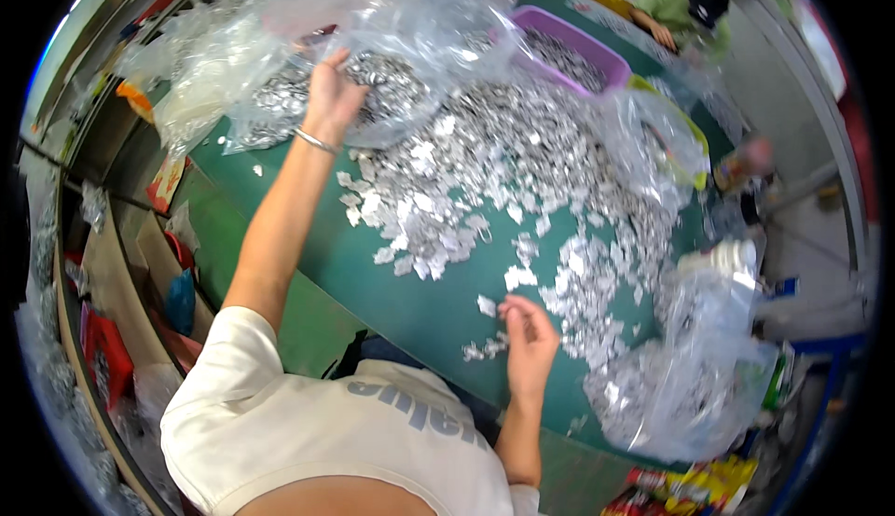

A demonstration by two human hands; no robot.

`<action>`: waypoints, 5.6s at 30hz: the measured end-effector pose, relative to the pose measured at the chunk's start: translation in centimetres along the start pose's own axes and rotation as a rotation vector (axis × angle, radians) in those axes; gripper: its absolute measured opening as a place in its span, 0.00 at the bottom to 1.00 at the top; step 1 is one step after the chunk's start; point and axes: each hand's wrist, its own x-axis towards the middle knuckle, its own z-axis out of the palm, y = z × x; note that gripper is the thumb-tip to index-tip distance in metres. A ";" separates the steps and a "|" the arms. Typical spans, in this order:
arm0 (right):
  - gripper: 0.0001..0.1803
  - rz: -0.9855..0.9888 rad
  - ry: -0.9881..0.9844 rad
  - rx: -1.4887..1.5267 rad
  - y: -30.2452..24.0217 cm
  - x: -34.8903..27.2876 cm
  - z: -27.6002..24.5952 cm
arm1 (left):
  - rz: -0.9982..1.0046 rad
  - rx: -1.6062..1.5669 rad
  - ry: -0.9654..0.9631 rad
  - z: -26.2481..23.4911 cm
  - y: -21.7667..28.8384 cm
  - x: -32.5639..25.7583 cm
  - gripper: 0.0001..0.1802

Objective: The person sorts small silver metal pieces on a green table by hand, picking them up individually or in small groups and placing them into clear plastic bags.

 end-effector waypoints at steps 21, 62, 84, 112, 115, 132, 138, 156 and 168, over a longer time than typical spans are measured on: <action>0.19 -0.347 -0.077 -0.966 4.3 -5.2 -4.2 | -0.029 1.452 -0.941 -3.5 -14.0 -30.4 0.30; 0.12 -0.371 0.060 -0.795 6.0 4.0 -9.4 | 0.392 1.667 -1.367 5.0 -27.3 -17.7 0.21; 0.07 -0.126 -0.342 -0.656 4.5 -2.5 -8.8 | 0.436 1.837 -1.214 -0.2 -19.8 -23.4 0.23; 0.19 -0.361 0.266 -1.071 5.1 0.9 -12.1 | 0.341 1.893 -0.977 -0.3 -18.0 -25.4 0.31; 0.22 -0.308 0.305 -1.340 5.3 0.9 -15.0 | 0.396 1.872 -1.216 -0.1 -18.4 -26.6 0.24; 0.31 0.157 0.326 -1.517 6.4 -1.9 -9.5 | 0.408 1.665 -1.507 0.4 -20.6 -27.1 0.25; 0.24 -0.231 0.197 -1.054 6.8 -1.0 -5.0 | 0.438 1.851 -1.238 -1.1 -20.5 -23.1 0.25; 0.16 -0.467 0.127 -0.985 5.2 2.6 -7.9 | 0.419 1.698 -1.100 -1.2 -19.3 -23.4 0.18; 0.11 -0.441 0.146 -0.984 6.7 4.9 -5.5 | 0.496 1.652 -0.915 -0.8 -21.0 -23.1 0.16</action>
